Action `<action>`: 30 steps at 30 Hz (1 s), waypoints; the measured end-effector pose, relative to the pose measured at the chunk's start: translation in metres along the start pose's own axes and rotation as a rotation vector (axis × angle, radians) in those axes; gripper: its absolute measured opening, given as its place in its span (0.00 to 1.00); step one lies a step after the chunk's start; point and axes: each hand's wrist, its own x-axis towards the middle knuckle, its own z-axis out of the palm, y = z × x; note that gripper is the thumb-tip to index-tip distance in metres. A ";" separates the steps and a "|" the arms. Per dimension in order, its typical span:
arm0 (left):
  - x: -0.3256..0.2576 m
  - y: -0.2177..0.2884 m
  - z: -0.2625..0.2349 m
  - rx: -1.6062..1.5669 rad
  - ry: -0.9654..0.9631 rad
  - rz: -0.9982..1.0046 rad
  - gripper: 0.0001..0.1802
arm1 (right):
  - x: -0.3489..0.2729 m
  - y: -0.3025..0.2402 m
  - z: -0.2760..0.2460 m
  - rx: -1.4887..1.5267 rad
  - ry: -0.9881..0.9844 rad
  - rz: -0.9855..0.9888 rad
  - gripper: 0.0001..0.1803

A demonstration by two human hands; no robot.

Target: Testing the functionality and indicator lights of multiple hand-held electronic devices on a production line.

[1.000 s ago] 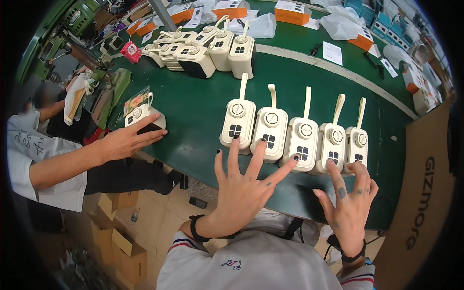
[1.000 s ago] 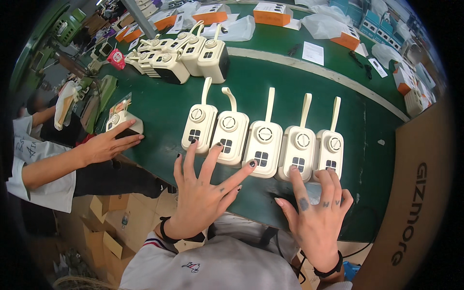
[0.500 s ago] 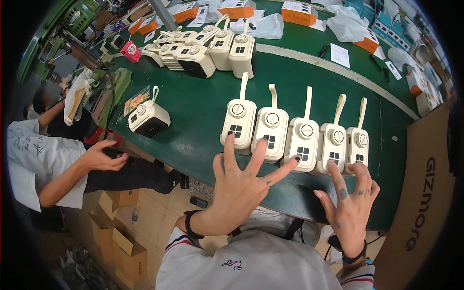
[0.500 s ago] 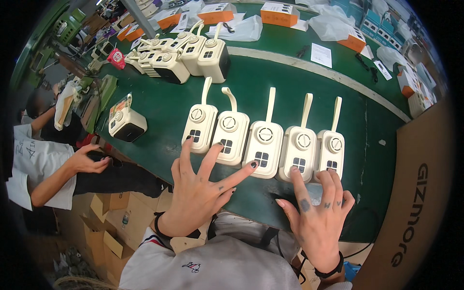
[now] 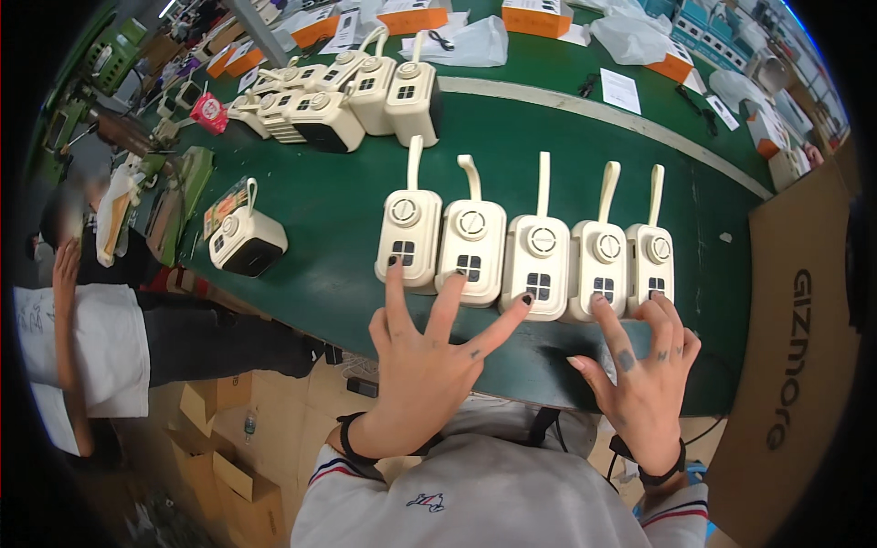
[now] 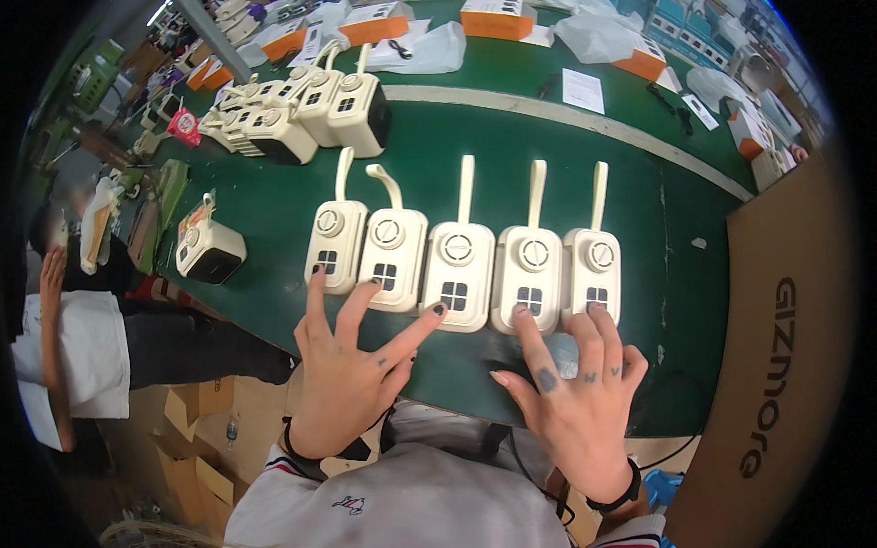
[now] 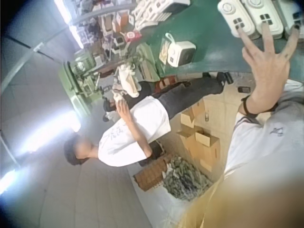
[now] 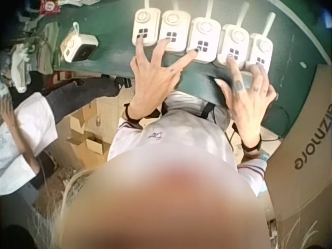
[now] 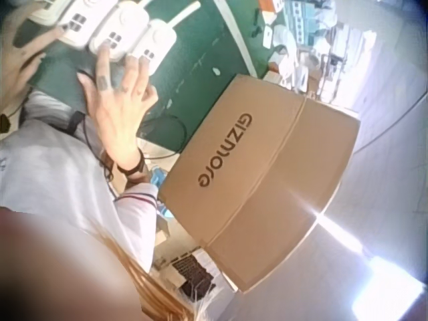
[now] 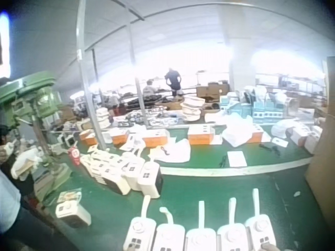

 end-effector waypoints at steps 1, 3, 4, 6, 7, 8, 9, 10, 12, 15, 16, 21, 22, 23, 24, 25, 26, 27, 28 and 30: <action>0.002 0.002 0.000 -0.012 0.000 0.012 0.34 | 0.000 0.000 -0.001 -0.011 -0.004 0.012 0.31; 0.002 0.005 -0.005 -0.021 -0.036 -0.042 0.33 | 0.001 0.000 -0.003 0.018 -0.013 -0.004 0.32; 0.002 0.007 -0.007 -0.034 -0.042 -0.049 0.32 | 0.000 0.001 -0.003 0.026 -0.014 -0.005 0.32; 0.003 0.009 -0.008 -0.063 -0.045 -0.058 0.31 | -0.001 0.001 -0.003 0.015 -0.019 0.003 0.33; 0.003 0.010 -0.008 -0.086 -0.049 -0.071 0.31 | -0.002 0.001 -0.003 0.009 -0.022 0.006 0.33; 0.003 0.011 -0.008 -0.092 -0.051 -0.070 0.31 | -0.002 0.001 -0.003 0.005 -0.026 0.008 0.33; 0.003 0.012 -0.008 -0.080 -0.048 -0.070 0.31 | -0.003 0.001 -0.003 -0.002 -0.028 0.009 0.33; 0.003 0.013 -0.008 -0.069 -0.046 -0.070 0.31 | -0.003 0.001 -0.003 -0.009 -0.030 0.009 0.33; 0.004 0.013 -0.009 -0.077 -0.046 -0.065 0.31 | -0.004 0.001 -0.004 -0.012 -0.029 0.012 0.33; 0.004 0.013 -0.009 -0.080 -0.056 -0.064 0.31 | -0.005 0.003 -0.002 -0.029 -0.023 0.000 0.34; 0.004 0.014 -0.008 -0.078 -0.066 -0.067 0.31 | -0.005 0.003 -0.002 -0.045 -0.019 -0.014 0.34; 0.005 0.014 -0.007 0.008 -0.038 -0.074 0.37 | -0.006 0.001 0.000 -0.046 -0.032 -0.015 0.33; 0.005 0.014 -0.006 0.064 -0.009 -0.072 0.43 | -0.007 0.001 0.000 -0.034 -0.032 -0.009 0.34; 0.005 0.013 -0.004 0.070 -0.011 -0.076 0.43 | -0.006 0.001 0.002 -0.028 -0.031 -0.013 0.34; 0.006 0.012 -0.001 0.078 0.001 -0.062 0.44 | -0.006 0.001 0.003 -0.026 -0.036 -0.007 0.34; 0.006 0.011 0.001 0.087 0.014 -0.048 0.45 | -0.006 0.002 0.004 -0.024 -0.039 -0.001 0.34; 0.005 0.010 0.004 0.100 0.012 -0.054 0.45 | -0.006 0.001 0.003 -0.013 -0.035 -0.008 0.34; 0.005 0.009 0.006 0.109 0.046 -0.047 0.46 | -0.005 0.001 0.003 -0.024 -0.045 -0.002 0.34; 0.005 0.008 0.009 0.119 0.081 -0.040 0.46 | -0.004 0.000 0.002 -0.036 -0.055 0.004 0.34; 0.003 0.007 0.012 0.138 0.099 -0.048 0.46 | -0.005 0.000 0.003 -0.030 -0.056 0.001 0.34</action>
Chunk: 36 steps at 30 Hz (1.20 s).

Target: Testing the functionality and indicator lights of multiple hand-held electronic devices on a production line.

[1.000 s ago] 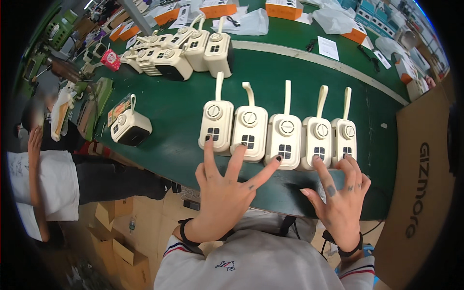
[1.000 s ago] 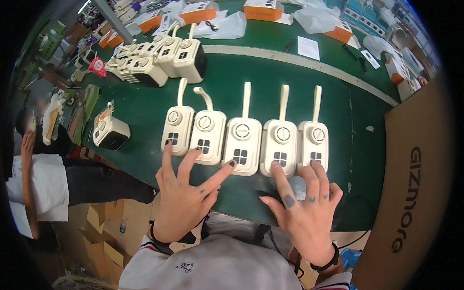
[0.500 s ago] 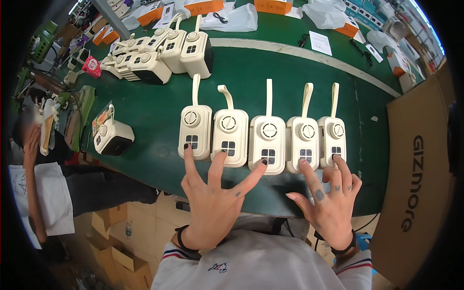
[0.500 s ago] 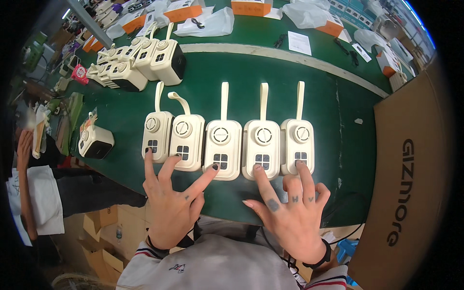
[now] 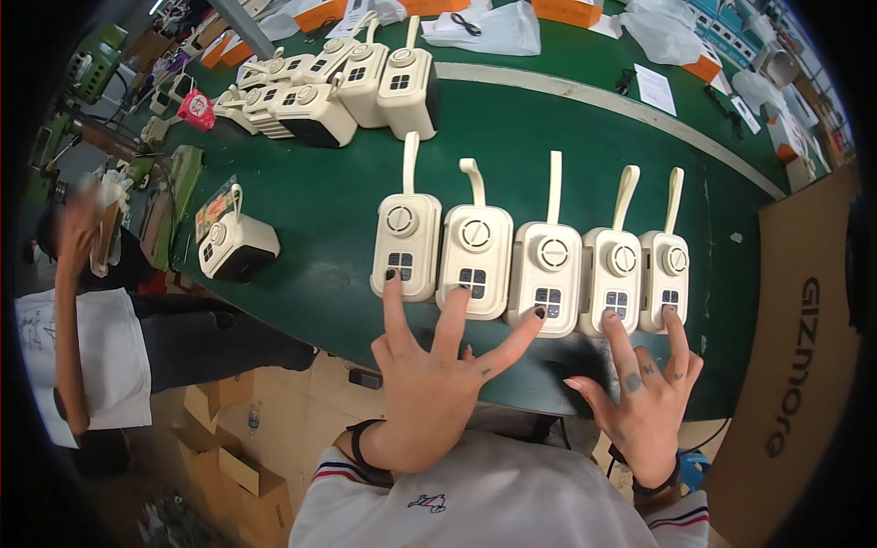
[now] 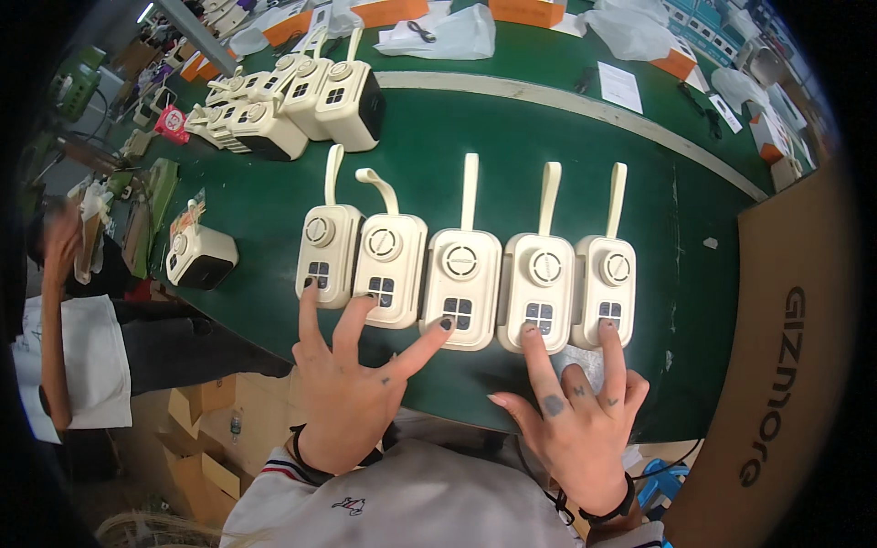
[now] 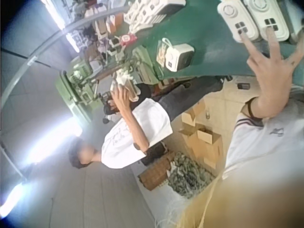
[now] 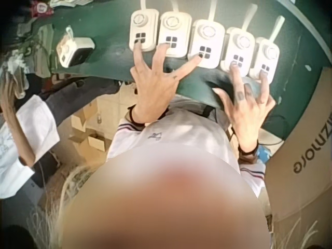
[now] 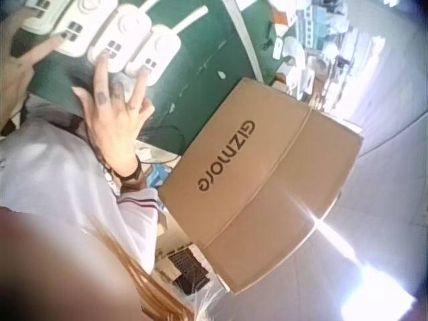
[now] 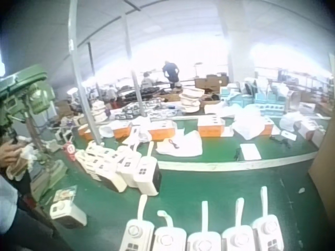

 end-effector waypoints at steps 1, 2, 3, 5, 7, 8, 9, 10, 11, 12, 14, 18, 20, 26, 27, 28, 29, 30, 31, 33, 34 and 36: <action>-0.001 0.000 0.002 0.010 0.021 -0.004 0.46 | 0.000 -0.001 0.000 -0.002 -0.003 0.003 0.34; -0.002 -0.001 0.005 0.023 0.049 -0.004 0.46 | 0.000 -0.002 -0.001 -0.003 -0.005 0.003 0.35; -0.002 -0.001 0.006 0.033 0.048 -0.008 0.46 | 0.000 -0.002 0.000 0.006 -0.001 -0.003 0.35; -0.002 0.000 0.007 0.025 0.077 -0.011 0.47 | -0.002 -0.002 0.001 -0.004 0.006 0.005 0.35; -0.004 0.000 0.009 0.047 0.090 -0.011 0.48 | -0.002 -0.003 0.000 0.008 0.012 -0.003 0.36; -0.003 0.000 0.009 0.034 0.086 -0.009 0.47 | -0.002 -0.003 0.000 0.009 0.012 0.000 0.36; -0.003 0.000 0.009 0.021 0.081 -0.006 0.46 | -0.002 -0.003 0.000 0.010 0.012 0.003 0.36; -0.004 0.001 0.010 0.010 0.076 -0.017 0.44 | -0.002 -0.003 0.000 0.015 0.001 0.005 0.37; -0.003 0.001 0.010 0.018 0.077 -0.014 0.44 | -0.002 -0.003 0.000 0.021 0.006 0.007 0.37; -0.003 0.001 0.011 0.014 0.080 -0.013 0.44 | -0.002 -0.003 0.000 0.017 0.007 0.008 0.36; -0.004 0.001 0.012 0.013 0.083 -0.005 0.44 | -0.002 -0.004 0.001 0.016 0.011 0.016 0.36; -0.005 0.001 0.016 0.032 0.107 -0.003 0.46 | -0.002 -0.003 0.003 0.028 0.021 0.015 0.36; -0.005 0.001 0.016 0.034 0.113 -0.002 0.46 | -0.002 -0.004 0.003 0.036 0.029 0.019 0.35; -0.006 0.000 0.015 0.038 0.082 0.009 0.48 | -0.003 -0.005 -0.002 0.018 -0.052 0.006 0.40; -0.006 -0.001 0.015 0.034 0.084 0.015 0.49 | -0.002 -0.006 -0.001 0.025 -0.026 0.022 0.38; -0.005 -0.001 0.014 0.032 0.087 0.021 0.49 | -0.002 -0.006 -0.001 0.032 0.000 0.037 0.35; -0.005 -0.001 0.014 0.033 0.086 0.021 0.49 | -0.002 -0.006 0.000 0.033 0.000 0.037 0.35; -0.005 -0.001 0.014 0.039 0.082 0.024 0.49 | -0.002 -0.006 0.000 0.040 0.002 0.036 0.35; -0.005 -0.002 0.014 0.045 0.079 0.028 0.49 | -0.003 -0.005 0.000 0.046 0.004 0.036 0.35; -0.005 -0.002 0.013 0.044 0.079 0.030 0.49 | -0.003 -0.006 0.000 0.046 0.004 0.035 0.36; -0.004 -0.002 0.013 0.042 0.079 0.032 0.49 | -0.003 -0.006 -0.001 0.045 0.004 0.033 0.36; -0.004 -0.002 0.013 0.038 0.077 0.033 0.50 | -0.003 -0.006 -0.001 0.053 0.006 0.036 0.36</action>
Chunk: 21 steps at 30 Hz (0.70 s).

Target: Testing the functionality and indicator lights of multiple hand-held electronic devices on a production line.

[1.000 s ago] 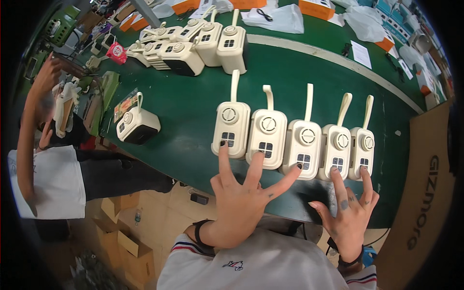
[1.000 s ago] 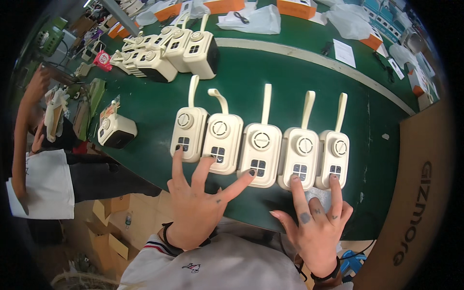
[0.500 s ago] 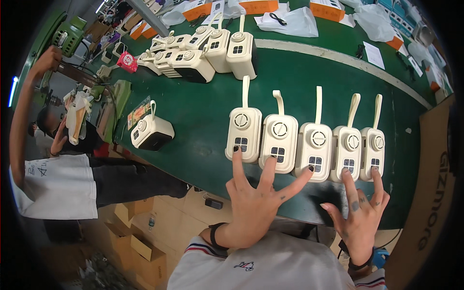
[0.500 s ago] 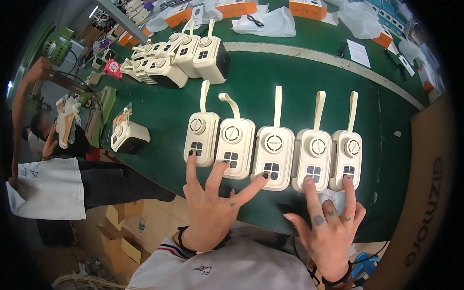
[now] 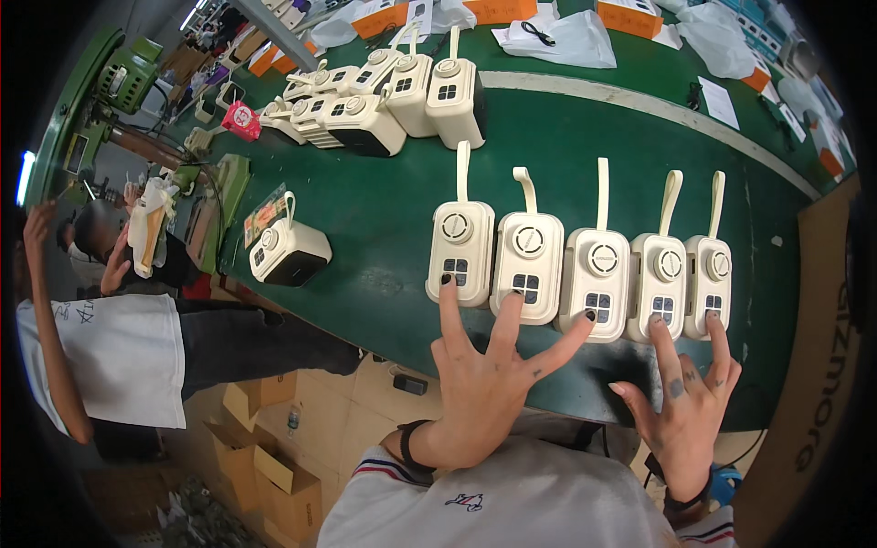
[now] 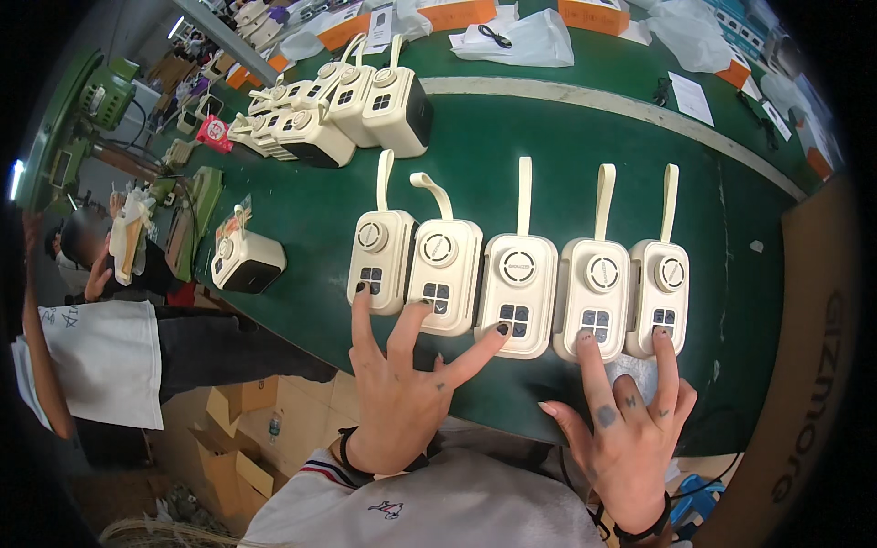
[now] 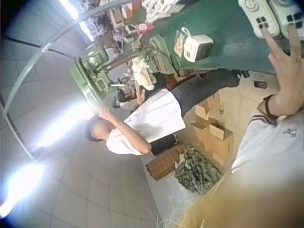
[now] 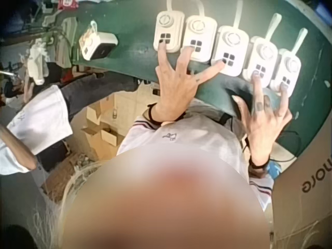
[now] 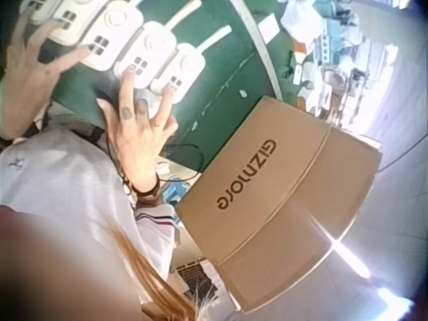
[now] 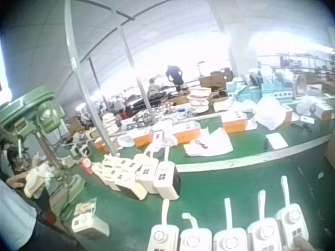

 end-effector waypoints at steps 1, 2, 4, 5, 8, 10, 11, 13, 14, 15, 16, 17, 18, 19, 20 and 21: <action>0.000 0.000 0.000 -0.003 -0.002 0.000 0.50 | 0.000 0.000 0.000 0.008 0.002 0.001 0.35; 0.000 0.000 0.000 -0.005 0.000 0.003 0.50 | 0.000 0.000 -0.001 0.007 0.004 0.004 0.35; -0.001 -0.001 0.001 -0.009 -0.001 0.009 0.52 | 0.001 0.000 -0.002 0.018 -0.004 0.007 0.35; -0.001 -0.001 0.001 -0.010 0.003 0.013 0.52 | 0.001 0.000 -0.002 0.016 0.000 0.010 0.35; -0.001 -0.001 0.001 -0.003 0.002 0.014 0.52 | 0.002 0.000 -0.004 0.030 -0.015 0.016 0.36; -0.001 -0.001 0.002 -0.032 -0.009 0.003 0.51 | 0.002 0.000 -0.006 0.025 -0.045 0.011 0.37; -0.001 -0.001 0.001 -0.035 -0.007 0.010 0.51 | 0.002 0.000 -0.006 0.023 -0.044 0.018 0.37; 0.000 0.000 0.000 -0.024 -0.010 0.014 0.51 | 0.002 0.000 -0.007 0.023 -0.041 0.022 0.38; 0.000 0.001 -0.001 -0.029 -0.007 0.024 0.51 | 0.002 0.000 -0.008 0.020 -0.039 0.033 0.38; 0.001 0.002 -0.002 -0.027 -0.014 0.010 0.51 | 0.003 -0.001 -0.009 0.041 -0.055 0.043 0.39; 0.001 0.002 -0.002 -0.027 -0.020 -0.004 0.51 | 0.004 -0.002 -0.010 0.061 -0.071 0.054 0.39; 0.000 0.003 -0.001 -0.035 -0.018 0.003 0.51 | 0.004 -0.002 -0.010 0.055 -0.072 0.064 0.39; 0.000 0.002 0.001 -0.032 0.010 0.002 0.51 | 0.005 -0.002 -0.011 0.061 -0.080 0.061 0.39; 0.000 0.002 0.003 -0.029 0.038 0.001 0.51 | 0.005 -0.002 -0.011 0.067 -0.087 0.057 0.39; 0.000 0.002 0.003 -0.031 0.053 -0.007 0.51 | 0.005 -0.002 -0.011 0.064 -0.092 0.062 0.39; -0.001 0.002 0.003 -0.037 0.049 -0.005 0.51 | 0.005 -0.003 -0.012 0.072 -0.091 0.063 0.38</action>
